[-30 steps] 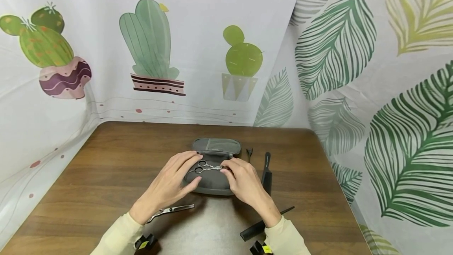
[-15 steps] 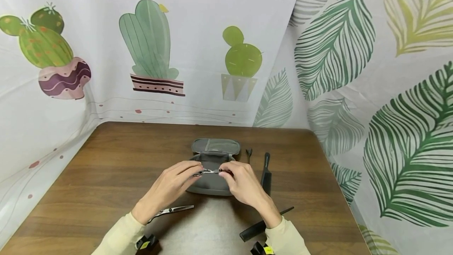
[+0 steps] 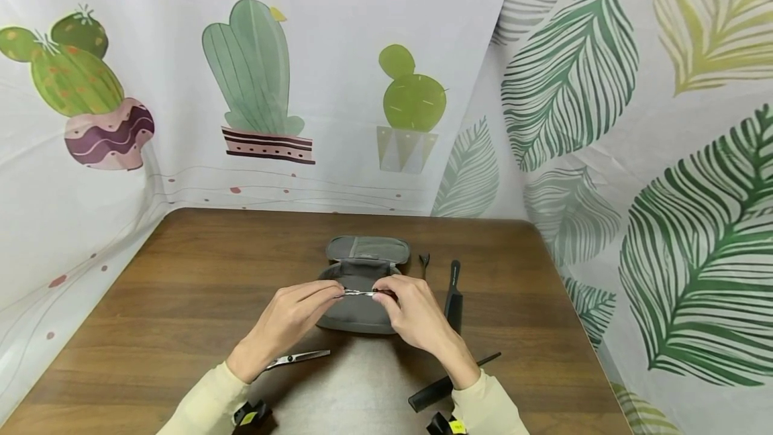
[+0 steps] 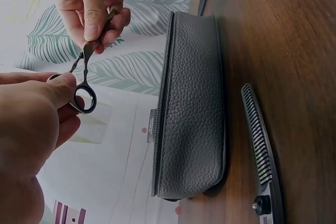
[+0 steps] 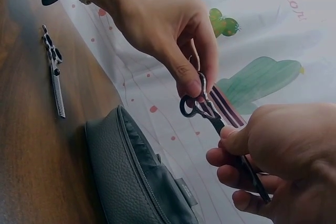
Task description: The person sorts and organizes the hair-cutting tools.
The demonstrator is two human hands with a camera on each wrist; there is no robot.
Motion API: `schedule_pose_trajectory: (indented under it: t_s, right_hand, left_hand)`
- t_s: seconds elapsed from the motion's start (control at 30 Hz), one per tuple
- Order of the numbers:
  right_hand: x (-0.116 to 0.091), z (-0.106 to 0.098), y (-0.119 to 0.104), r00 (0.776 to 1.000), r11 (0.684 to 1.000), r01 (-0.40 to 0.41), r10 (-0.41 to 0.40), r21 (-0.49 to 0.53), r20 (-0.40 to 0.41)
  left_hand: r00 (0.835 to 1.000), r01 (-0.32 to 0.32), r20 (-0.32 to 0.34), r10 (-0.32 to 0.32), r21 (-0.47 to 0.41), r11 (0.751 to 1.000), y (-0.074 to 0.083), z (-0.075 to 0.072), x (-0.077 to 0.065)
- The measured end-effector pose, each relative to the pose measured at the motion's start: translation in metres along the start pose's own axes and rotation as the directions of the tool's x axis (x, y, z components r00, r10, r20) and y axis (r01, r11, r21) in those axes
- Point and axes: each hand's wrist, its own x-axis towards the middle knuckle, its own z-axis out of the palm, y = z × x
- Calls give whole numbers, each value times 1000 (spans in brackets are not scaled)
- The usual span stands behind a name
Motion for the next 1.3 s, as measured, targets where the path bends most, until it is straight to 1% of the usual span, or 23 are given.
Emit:
schedule_pose_trajectory:
  t_s: [0.17, 0.3, 0.43, 0.6, 0.73, 0.8, 0.87, 0.93, 0.97, 1.03, 1.1, 1.13, 1.2, 1.27, 1.3]
  right_hand:
    - [0, 0, 0, 1000, 1000, -3, 3, 11, -6]
    - [0, 0, 0, 1000, 1000, 11, -10, 15, -19]
    - [0, 0, 0, 999, 999, 29, -28, 37, -44]
    - [-1, -1, 0, 991, 997, 74, -70, 30, -118]
    - [-2, -2, -1, 980, 994, 109, -111, -22, -162]
    - [-1, -2, 0, 969, 986, 156, -163, -52, -183]
    - [0, -2, 1, 953, 974, 214, -226, -79, -201]
    - [2, -1, 3, 930, 954, 279, -297, -108, -219]
    - [3, -1, 4, 914, 941, 315, -336, -126, -228]
    - [4, -1, 6, 890, 918, 365, -393, -156, -230]
    - [6, 0, 8, 864, 891, 408, -447, -198, -232]
    - [7, 1, 9, 850, 877, 427, -472, -222, -232]
    - [8, 2, 11, 823, 847, 457, -518, -271, -232]
    - [9, 3, 12, 802, 823, 474, -550, -314, -232]
    - [10, 4, 12, 794, 813, 478, -562, -332, -231]
  left_hand:
    - [1000, -15, -17, 15, 8, 1000, 1, 0, 1]
    - [1000, -15, -12, 15, -13, 1000, 1, -1, 3]
    - [1000, 15, 7, -14, -63, 998, 0, -4, 3]
    - [997, 75, 24, -73, -117, 990, -1, -10, 5]
    - [993, 117, 38, -113, -170, 978, -3, -13, 8]
    - [991, 132, 35, -127, -202, 970, -4, -13, 9]
    - [990, 143, 21, -142, -235, 962, -5, -12, 11]
    - [986, 159, 4, -164, -268, 950, -5, -12, 12]
    - [983, 177, 4, -183, -281, 943, -5, -12, 12]
    - [974, 218, 7, -227, -312, 925, -4, -13, 13]
    - [960, 271, 23, -280, -340, 901, -3, -14, 14]
    - [950, 303, 35, -311, -351, 886, -3, -15, 15]
    - [924, 374, 68, -377, -374, 848, -1, -17, 16]
    - [891, 446, 109, -441, -394, 804, 0, -20, 17]
    - [872, 482, 133, -471, -404, 778, 0, -21, 17]
